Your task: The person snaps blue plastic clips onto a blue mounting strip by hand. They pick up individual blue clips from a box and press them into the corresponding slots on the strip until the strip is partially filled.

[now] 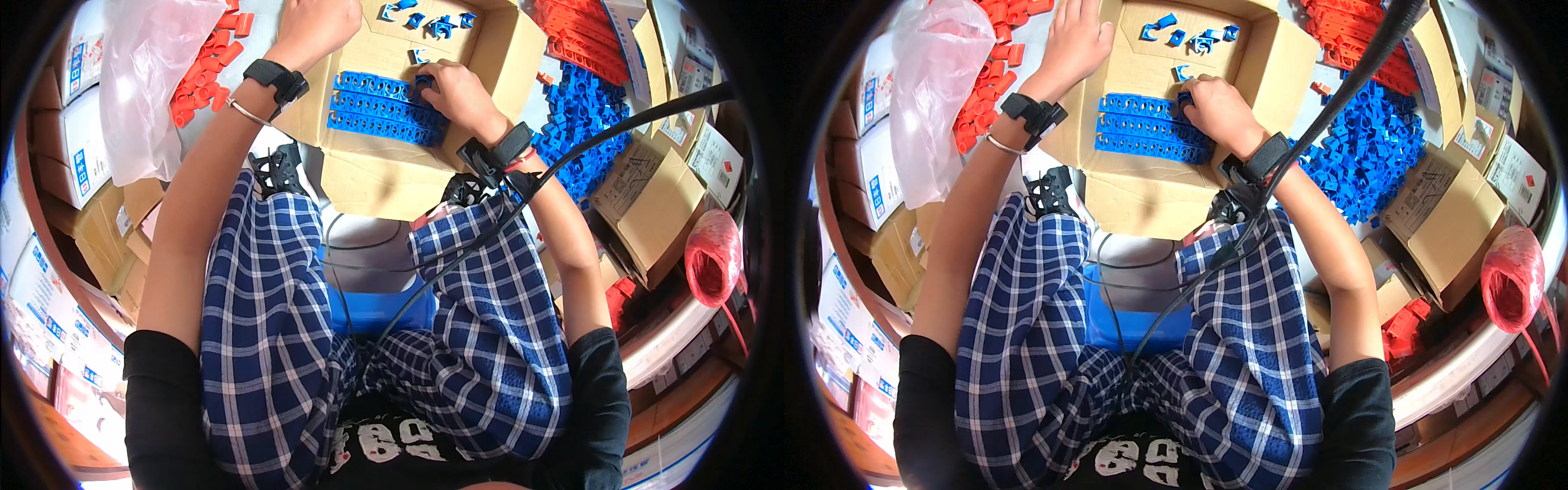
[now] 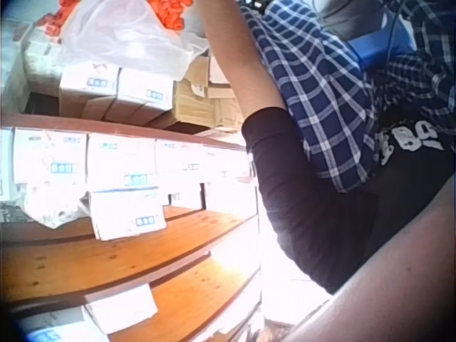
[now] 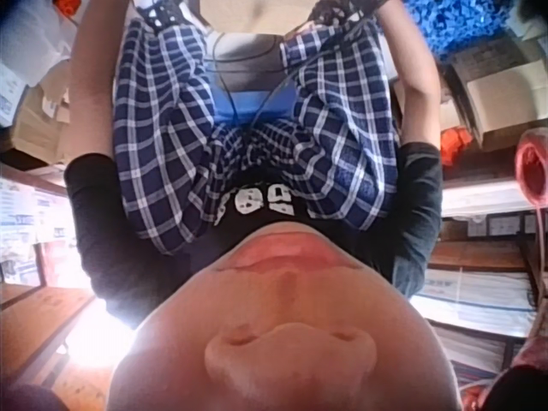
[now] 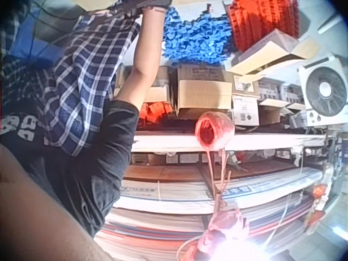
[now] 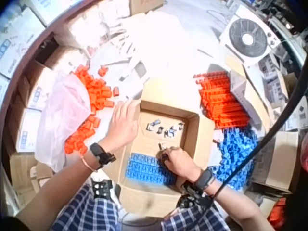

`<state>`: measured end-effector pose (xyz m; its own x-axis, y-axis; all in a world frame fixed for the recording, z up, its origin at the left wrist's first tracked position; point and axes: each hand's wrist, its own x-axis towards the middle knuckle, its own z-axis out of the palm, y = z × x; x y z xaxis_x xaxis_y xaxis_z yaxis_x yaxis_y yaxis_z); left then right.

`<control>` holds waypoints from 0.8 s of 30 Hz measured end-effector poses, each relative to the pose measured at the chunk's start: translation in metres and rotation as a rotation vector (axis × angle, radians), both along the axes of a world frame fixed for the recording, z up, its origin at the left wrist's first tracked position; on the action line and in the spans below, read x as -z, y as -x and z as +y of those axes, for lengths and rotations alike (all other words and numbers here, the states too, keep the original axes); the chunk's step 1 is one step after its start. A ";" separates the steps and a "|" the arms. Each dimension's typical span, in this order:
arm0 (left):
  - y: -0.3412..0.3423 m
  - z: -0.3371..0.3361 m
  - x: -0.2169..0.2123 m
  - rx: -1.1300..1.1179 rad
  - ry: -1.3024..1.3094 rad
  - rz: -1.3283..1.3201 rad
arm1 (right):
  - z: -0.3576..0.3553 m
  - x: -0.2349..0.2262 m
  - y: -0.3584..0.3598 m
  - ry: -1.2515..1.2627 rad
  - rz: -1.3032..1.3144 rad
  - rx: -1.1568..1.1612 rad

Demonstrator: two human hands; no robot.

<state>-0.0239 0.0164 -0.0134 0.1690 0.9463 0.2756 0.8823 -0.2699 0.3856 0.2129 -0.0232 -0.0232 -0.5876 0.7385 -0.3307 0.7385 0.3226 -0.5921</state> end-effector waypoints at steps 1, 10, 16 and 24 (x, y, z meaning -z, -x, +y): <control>0.000 -0.001 0.000 -0.001 0.002 -0.001 | 0.001 0.002 -0.001 -0.023 -0.004 -0.030; -0.001 0.000 -0.002 0.002 0.004 -0.011 | 0.004 -0.001 0.002 0.111 -0.069 -0.058; -0.003 0.002 -0.003 0.010 0.021 -0.031 | 0.004 0.006 -0.002 0.107 -0.055 -0.078; -0.002 0.002 -0.001 0.008 0.006 -0.016 | 0.004 0.010 0.000 0.064 -0.051 -0.042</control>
